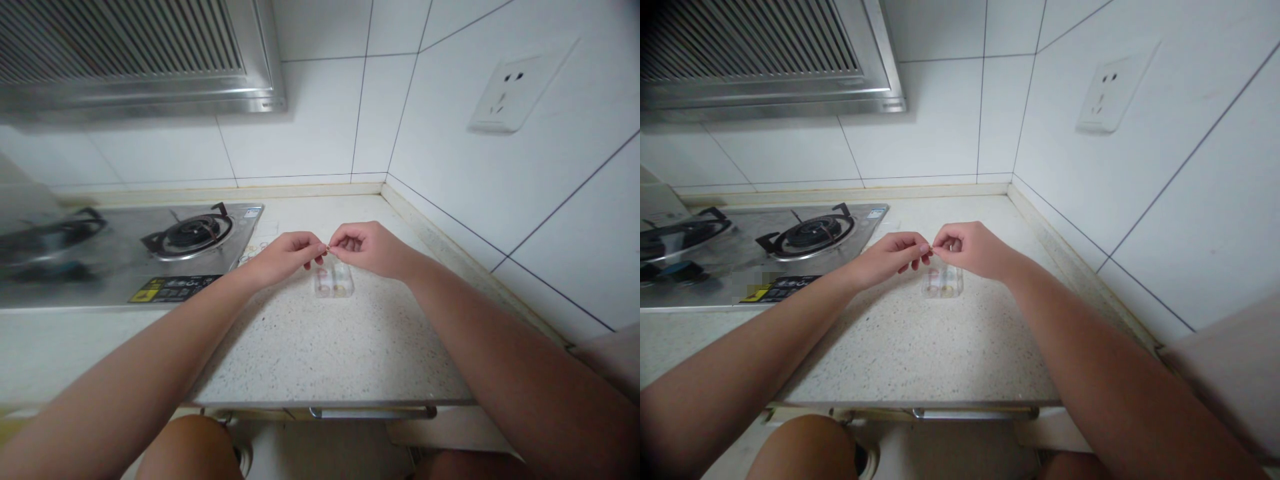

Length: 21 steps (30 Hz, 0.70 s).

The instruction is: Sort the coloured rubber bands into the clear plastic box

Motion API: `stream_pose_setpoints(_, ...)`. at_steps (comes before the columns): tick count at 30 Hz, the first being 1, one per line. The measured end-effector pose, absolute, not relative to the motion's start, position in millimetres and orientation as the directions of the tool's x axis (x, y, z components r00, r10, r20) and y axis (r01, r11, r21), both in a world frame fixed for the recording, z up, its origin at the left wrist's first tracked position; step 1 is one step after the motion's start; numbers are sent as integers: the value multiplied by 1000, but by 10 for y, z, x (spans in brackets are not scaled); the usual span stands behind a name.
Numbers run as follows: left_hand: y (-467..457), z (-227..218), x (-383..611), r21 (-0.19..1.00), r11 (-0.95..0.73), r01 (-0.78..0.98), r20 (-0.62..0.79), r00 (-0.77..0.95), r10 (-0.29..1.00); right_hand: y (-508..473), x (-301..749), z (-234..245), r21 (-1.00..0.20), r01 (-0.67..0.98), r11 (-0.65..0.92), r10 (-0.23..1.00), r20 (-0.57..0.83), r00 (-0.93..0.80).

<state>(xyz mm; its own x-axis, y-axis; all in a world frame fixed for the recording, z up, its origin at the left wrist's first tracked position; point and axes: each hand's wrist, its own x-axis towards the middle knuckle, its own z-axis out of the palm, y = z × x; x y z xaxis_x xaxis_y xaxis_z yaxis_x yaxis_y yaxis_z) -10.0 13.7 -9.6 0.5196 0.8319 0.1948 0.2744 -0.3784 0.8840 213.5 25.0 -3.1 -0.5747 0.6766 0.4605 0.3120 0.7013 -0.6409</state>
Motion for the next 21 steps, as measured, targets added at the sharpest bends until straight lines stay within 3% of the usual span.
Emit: stream_pose_setpoints(21, 171, -125, -127, 884, -359, 300, 176, 496, 850, 219, 2134, -1, -594, 354, 722, 661, 442, -607)
